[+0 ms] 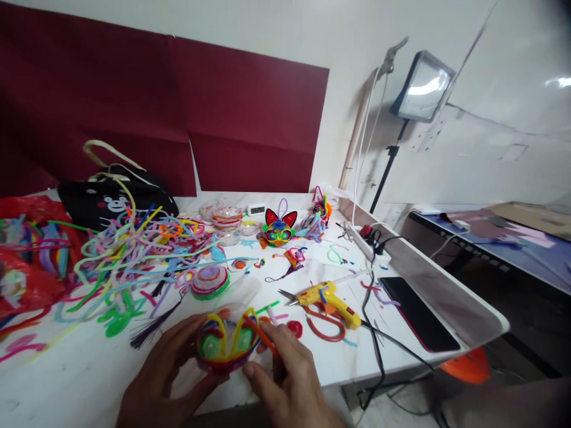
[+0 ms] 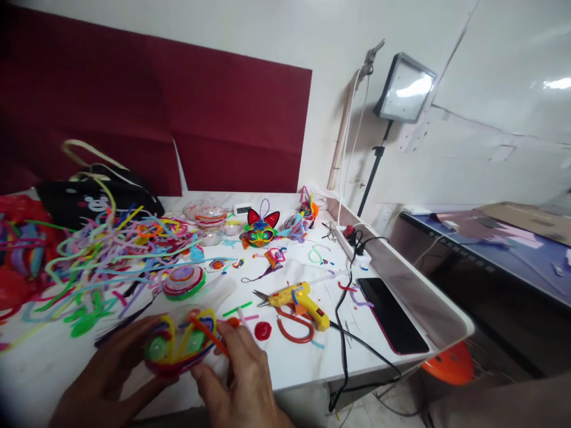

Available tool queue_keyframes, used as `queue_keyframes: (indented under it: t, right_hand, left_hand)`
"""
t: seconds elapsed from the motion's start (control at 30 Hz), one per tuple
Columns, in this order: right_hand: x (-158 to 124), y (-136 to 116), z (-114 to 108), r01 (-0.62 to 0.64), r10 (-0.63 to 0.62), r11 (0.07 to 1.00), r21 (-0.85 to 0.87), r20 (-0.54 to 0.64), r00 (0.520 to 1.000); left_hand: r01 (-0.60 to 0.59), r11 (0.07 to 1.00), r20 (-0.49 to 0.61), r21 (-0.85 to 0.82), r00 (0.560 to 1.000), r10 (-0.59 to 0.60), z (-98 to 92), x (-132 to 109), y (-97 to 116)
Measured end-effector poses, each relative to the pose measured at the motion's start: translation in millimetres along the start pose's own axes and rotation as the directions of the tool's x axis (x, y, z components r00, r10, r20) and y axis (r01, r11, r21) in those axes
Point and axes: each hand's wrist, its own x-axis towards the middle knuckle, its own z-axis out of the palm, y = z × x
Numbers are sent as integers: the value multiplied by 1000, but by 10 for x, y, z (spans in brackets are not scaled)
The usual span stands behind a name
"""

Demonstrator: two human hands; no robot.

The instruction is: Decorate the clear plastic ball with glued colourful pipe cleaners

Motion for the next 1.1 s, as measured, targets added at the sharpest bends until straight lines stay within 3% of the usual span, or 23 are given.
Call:
queue_keyframes:
  t: [0.13, 0.2, 0.33, 0.6, 0.73, 0.93, 1.1]
  right_hand:
    - [142, -179, -113, -163, 139, 949, 269, 104, 985]
    - [209, -247, -150, -211, 196, 874, 438, 79, 977]
    - [312, -272, -175, -193, 263, 717, 670, -4, 965]
    - [526, -193, -311, -252, 364, 772, 583, -81, 928]
    - [609, -202, -355, -253, 354, 782, 569, -72, 933]
    - [634, -143, -329, -255, 369, 803, 538, -114, 922]
    - [639, -91, -290, -255, 365, 802, 540, -105, 925]
  left_hand:
    - [-93, 995, -15, 35, 996, 93, 50, 157, 159]
    - [-119, 992, -4, 39, 993, 119, 93, 226, 216]
    - [-96, 995, 42, 28, 995, 95, 189, 368, 331]
    - [3, 1000, 131, 18, 991, -6, 352, 744, 637]
    - [98, 982, 225, -160, 972, -61, 403, 869, 721]
    - [326, 833, 371, -447, 915, -159, 468, 886, 836]
    - [414, 721, 417, -556, 889, -188, 492, 885, 841]
